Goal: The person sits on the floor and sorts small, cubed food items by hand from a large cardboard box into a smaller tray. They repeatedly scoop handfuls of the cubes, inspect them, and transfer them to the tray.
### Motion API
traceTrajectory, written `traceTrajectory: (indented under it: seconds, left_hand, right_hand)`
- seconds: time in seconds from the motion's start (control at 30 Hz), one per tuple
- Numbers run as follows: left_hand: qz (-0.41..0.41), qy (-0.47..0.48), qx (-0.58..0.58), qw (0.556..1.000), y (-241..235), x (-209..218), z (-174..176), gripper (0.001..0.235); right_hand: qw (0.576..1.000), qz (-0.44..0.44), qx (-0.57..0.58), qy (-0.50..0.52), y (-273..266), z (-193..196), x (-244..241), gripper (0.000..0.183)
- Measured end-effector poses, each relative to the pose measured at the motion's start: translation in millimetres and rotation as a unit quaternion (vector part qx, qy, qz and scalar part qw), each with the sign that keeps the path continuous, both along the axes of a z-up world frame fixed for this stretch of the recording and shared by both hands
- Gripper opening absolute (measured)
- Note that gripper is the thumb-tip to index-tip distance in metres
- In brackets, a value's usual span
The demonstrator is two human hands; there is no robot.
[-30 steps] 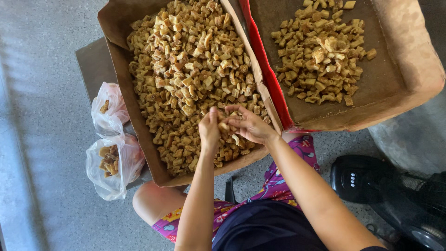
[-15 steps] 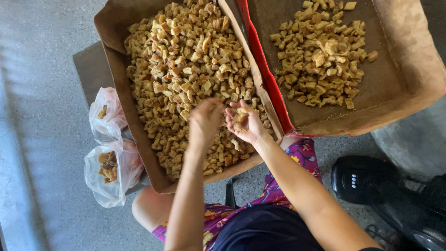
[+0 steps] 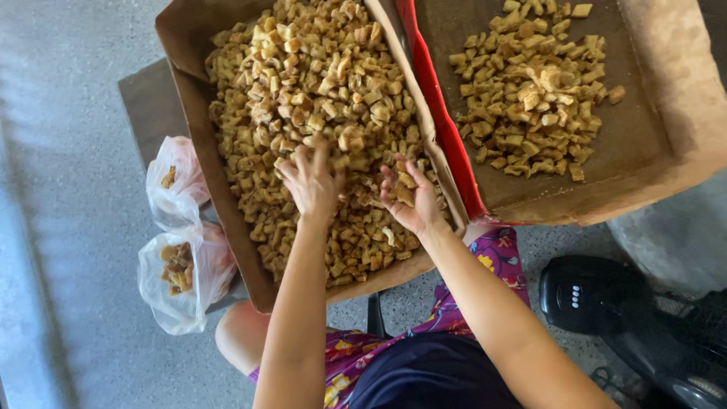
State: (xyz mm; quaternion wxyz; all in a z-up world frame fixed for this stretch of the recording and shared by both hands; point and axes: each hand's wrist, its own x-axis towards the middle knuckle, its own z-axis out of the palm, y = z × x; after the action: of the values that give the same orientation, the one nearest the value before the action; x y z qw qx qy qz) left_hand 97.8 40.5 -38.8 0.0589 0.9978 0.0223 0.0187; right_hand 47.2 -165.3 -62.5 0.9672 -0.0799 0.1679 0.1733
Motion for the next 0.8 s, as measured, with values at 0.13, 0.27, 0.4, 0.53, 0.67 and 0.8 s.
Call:
traceTrajectory:
  seconds: [0.13, 0.27, 0.4, 0.53, 0.67, 0.8]
  left_hand:
    - [-0.014, 0.038, -0.115, 0.993, -22.1, -49.4, -6.5, 0.047]
    - [-0.098, -0.045, -0.104, 0.989, -37.5, -84.8, 7.6, 0.030]
    - [0.046, 0.199, -0.468, 0.860, -35.0, -84.7, 42.9, 0.039]
    - [0.049, 0.206, -0.468, 0.858, -42.0, -69.1, 83.0, 0.041]
    - [0.003, 0.229, -0.419, 0.878, -56.1, -48.5, 100.7, 0.044]
    - [-0.028, 0.169, -0.456, 0.873, -55.4, -41.8, 93.8, 0.048]
  right_hand:
    - [1.000, -0.004, -0.002, -0.002, -4.7, 8.8, -7.6, 0.032]
    - [1.000, -0.005, 0.004, 0.018, -8.2, -8.0, -8.6, 0.027]
    - [0.999, 0.009, -0.036, -0.009, -9.3, -29.9, -10.5, 0.015]
    - [0.998, 0.030, -0.053, -0.029, -9.5, -18.6, -14.6, 0.025]
    - [0.990, 0.073, 0.005, -0.122, -6.6, 17.2, -17.5, 0.050]
    - [0.986, 0.083, 0.045, -0.140, -4.2, 33.7, -15.9, 0.052]
